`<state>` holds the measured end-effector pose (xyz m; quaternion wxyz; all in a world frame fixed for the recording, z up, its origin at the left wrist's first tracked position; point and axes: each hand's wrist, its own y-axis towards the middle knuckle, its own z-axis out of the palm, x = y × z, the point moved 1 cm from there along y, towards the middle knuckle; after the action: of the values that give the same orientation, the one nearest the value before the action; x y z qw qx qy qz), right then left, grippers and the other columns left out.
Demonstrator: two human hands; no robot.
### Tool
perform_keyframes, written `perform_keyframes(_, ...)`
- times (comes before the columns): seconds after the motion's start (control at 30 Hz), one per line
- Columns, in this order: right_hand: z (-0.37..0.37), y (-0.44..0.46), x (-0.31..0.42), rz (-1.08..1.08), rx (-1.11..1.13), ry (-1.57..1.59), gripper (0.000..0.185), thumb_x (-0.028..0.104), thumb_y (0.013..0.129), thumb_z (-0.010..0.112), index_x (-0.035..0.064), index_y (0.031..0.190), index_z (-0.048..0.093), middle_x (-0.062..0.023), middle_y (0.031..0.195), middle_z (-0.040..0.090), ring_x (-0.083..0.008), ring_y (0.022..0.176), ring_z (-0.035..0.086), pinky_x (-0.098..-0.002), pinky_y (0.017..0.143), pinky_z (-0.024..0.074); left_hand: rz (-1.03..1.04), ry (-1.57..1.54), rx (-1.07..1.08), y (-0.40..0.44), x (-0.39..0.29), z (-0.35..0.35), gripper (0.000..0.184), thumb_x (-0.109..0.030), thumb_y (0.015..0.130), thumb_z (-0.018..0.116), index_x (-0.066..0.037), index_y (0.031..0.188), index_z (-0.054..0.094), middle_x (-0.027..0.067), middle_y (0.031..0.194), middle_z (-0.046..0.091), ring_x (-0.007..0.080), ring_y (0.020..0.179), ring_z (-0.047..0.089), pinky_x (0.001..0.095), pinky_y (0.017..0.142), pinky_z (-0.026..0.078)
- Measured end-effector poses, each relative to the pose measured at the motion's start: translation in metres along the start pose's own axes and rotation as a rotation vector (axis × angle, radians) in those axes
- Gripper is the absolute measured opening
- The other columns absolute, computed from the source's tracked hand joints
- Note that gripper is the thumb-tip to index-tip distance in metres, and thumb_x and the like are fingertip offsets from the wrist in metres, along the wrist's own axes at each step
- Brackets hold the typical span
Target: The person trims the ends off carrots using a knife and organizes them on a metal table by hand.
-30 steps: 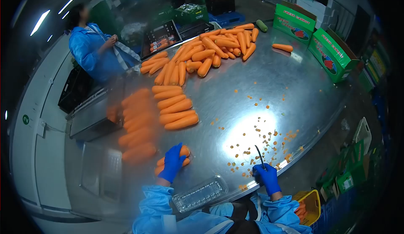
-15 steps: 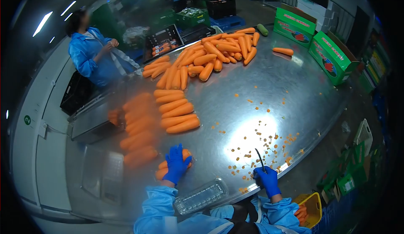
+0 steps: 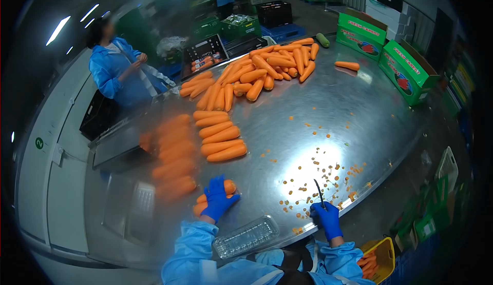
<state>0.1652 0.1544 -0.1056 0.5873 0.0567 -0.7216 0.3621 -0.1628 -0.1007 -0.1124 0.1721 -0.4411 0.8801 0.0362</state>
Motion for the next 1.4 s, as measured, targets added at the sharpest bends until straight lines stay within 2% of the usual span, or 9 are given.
perform_keyframes(0.47,0.0,0.002,-0.005,0.009,-0.042,-0.058,0.017,0.015,0.086,0.069,-0.0003,0.093,0.071,-0.0078,0.071,0.069,-0.0115,0.057,0.062,-0.0243,0.054,0.0478,0.084,0.068,-0.129,-0.065,0.065,-0.006,0.113,-0.049,0.06,0.085,-0.012,0.151,0.029,0.0123,0.141,0.045,0.0336,0.129,0.041,0.0532,0.106,0.026)
perform_keyframes(0.77,0.002,0.003,-0.008,-0.013,-0.04,-0.07,0.016,0.015,0.087,0.068,0.0004,0.093,0.071,-0.0078,0.071,0.069,-0.0118,0.059,0.064,-0.0248,0.054,0.05,-0.226,-0.539,-0.048,-0.081,0.135,-0.045,0.121,-0.047,0.06,0.085,-0.016,0.156,0.017,0.0155,0.151,0.035,0.0389,0.139,0.031,0.0548,0.112,0.022)
perform_keyframes(0.87,0.003,0.001,-0.005,0.008,-0.038,-0.062,0.016,0.015,0.087,0.067,0.0004,0.093,0.071,-0.0082,0.071,0.069,-0.0117,0.057,0.063,-0.0248,0.052,0.0492,-0.226,-0.389,-0.088,-0.082,0.14,-0.043,0.111,-0.044,0.065,0.083,-0.015,0.153,0.024,0.016,0.148,0.038,0.0389,0.136,0.036,0.0546,0.111,0.025)
perform_keyframes(0.97,0.004,0.0,0.0,0.014,-0.051,-0.091,0.017,0.014,0.085,0.069,-0.0017,0.09,0.071,-0.0098,0.072,0.07,-0.0148,0.06,0.065,-0.0274,0.059,0.0526,-0.474,-1.015,-0.25,-0.078,0.074,-0.081,0.084,-0.038,0.074,0.079,-0.012,0.143,0.039,0.016,0.137,0.048,0.0359,0.126,0.047,0.0508,0.106,0.034)
perform_keyframes(1.03,0.004,0.0,0.0,0.025,-0.053,-0.087,0.017,0.014,0.085,0.068,-0.0014,0.09,0.071,-0.0097,0.072,0.07,-0.0147,0.06,0.065,-0.027,0.059,0.0525,-0.438,-1.437,-0.282,-0.075,0.043,-0.068,0.059,-0.033,0.082,0.073,-0.01,0.131,0.051,0.0148,0.125,0.055,0.0319,0.115,0.055,0.0455,0.1,0.042)
perform_keyframes(1.1,0.004,0.001,-0.004,0.016,-0.046,-0.085,0.017,0.016,0.086,0.068,-0.0006,0.09,0.071,-0.009,0.071,0.069,-0.0135,0.059,0.064,-0.0259,0.056,0.0508,0.024,-0.779,-0.235,-0.085,0.043,-0.021,0.043,-0.033,0.086,0.07,-0.007,0.12,0.06,0.0127,0.113,0.061,0.0274,0.107,0.059,0.0411,0.095,0.046)
perform_keyframes(1.13,0.003,0.004,-0.009,0.001,-0.04,-0.084,0.018,0.018,0.086,0.068,0.0001,0.091,0.07,-0.0083,0.071,0.069,-0.0125,0.057,0.062,-0.025,0.054,0.0492,0.298,-0.044,-0.202,-0.093,0.033,-0.004,0.043,-0.035,0.086,0.07,-0.005,0.117,0.062,0.0117,0.11,0.063,0.0254,0.106,0.06,0.04,0.093,0.045)
perform_keyframes(1.2,0.002,0.004,-0.009,-0.006,-0.036,-0.084,0.019,0.019,0.087,0.068,0.0006,0.091,0.07,-0.0075,0.07,0.068,-0.0114,0.056,0.061,-0.0241,0.053,0.0476,0.309,-0.405,0.093,-0.113,-0.01,-0.001,0.048,-0.035,0.08,0.074,-0.007,0.117,0.063,0.0135,0.112,0.062,0.0317,0.108,0.058,0.044,0.093,0.045)
perform_keyframes(1.4,0.002,0.001,-0.009,-0.026,-0.027,-0.055,0.019,0.019,0.088,0.067,0.0005,0.092,0.069,-0.0066,0.07,0.067,-0.011,0.057,0.061,-0.0239,0.052,0.0469,0.245,-0.442,0.176,-0.127,-0.02,0.029,0.036,-0.027,0.079,0.076,-0.01,0.109,0.067,0.0112,0.104,0.064,0.0314,0.099,0.062,0.0405,0.086,0.049)
